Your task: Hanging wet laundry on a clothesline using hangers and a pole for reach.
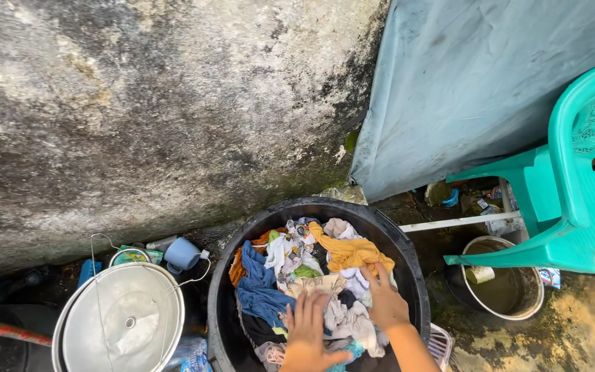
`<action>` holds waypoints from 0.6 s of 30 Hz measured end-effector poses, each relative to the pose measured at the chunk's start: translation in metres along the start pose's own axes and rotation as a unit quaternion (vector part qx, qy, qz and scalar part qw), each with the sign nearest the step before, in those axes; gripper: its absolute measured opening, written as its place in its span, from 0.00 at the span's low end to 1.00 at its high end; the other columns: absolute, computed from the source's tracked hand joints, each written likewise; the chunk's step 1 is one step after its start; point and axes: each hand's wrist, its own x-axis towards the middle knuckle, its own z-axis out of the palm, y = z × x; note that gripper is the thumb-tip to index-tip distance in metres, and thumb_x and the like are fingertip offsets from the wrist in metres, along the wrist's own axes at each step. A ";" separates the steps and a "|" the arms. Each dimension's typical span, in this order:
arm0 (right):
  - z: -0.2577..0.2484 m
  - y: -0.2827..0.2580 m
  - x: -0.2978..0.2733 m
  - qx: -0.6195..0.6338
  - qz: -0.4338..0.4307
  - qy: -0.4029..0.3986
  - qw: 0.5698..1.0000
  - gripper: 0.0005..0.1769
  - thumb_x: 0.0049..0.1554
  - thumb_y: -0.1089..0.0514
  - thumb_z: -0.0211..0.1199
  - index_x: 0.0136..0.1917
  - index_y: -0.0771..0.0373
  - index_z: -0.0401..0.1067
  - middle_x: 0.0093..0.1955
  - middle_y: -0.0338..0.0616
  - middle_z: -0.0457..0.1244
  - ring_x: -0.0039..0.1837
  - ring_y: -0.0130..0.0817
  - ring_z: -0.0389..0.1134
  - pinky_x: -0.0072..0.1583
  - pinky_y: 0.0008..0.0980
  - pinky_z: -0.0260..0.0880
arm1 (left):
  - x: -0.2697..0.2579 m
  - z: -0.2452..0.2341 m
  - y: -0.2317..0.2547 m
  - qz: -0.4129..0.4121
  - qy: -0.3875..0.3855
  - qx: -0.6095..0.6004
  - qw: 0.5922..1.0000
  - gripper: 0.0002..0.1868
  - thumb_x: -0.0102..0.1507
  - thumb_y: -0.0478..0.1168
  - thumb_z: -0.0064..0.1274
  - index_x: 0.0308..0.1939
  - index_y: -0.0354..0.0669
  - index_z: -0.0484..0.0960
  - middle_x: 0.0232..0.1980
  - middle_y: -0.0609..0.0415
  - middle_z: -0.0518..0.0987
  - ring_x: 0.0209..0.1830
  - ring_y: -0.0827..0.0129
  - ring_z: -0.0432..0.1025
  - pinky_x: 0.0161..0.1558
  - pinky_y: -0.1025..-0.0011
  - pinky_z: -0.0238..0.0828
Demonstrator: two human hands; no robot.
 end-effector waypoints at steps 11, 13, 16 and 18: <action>-0.042 -0.001 -0.006 0.098 -0.059 -0.016 0.993 0.55 0.45 0.60 0.77 0.77 0.34 0.50 0.76 0.31 0.53 0.71 0.41 0.64 0.66 0.39 0.68 | 0.065 0.068 -0.033 0.022 0.092 0.315 0.944 0.52 0.57 0.38 0.62 0.79 0.72 0.49 0.75 0.45 0.59 0.72 0.35 0.51 0.56 0.23 0.56; -0.036 -0.011 -0.035 0.122 -0.069 -0.016 0.990 0.54 0.45 0.58 0.78 0.75 0.36 0.51 0.76 0.31 0.54 0.74 0.40 0.62 0.68 0.39 0.66 | 0.064 0.036 -0.018 -0.007 -0.044 0.276 0.960 0.52 0.59 0.30 0.58 0.80 0.70 0.48 0.76 0.43 0.59 0.72 0.36 0.54 0.61 0.24 0.57; 0.017 -0.016 -0.072 -0.018 -0.146 0.314 0.938 0.54 0.34 0.63 0.74 0.75 0.54 0.62 0.69 0.55 0.57 0.72 0.55 0.58 0.69 0.60 0.53 | 0.078 0.014 -0.025 -0.011 -0.085 0.254 0.963 0.50 0.59 0.28 0.57 0.78 0.70 0.52 0.74 0.47 0.63 0.74 0.37 0.56 0.60 0.34 0.65; 0.097 0.006 -0.079 0.056 -0.324 0.228 0.916 0.21 0.49 0.59 0.63 0.57 0.53 0.68 0.61 0.41 0.63 0.68 0.39 0.61 0.67 0.47 0.60 | 0.090 0.005 -0.040 0.025 -0.115 0.183 0.976 0.56 0.52 0.18 0.53 0.76 0.73 0.57 0.75 0.50 0.66 0.74 0.39 0.59 0.62 0.54 0.72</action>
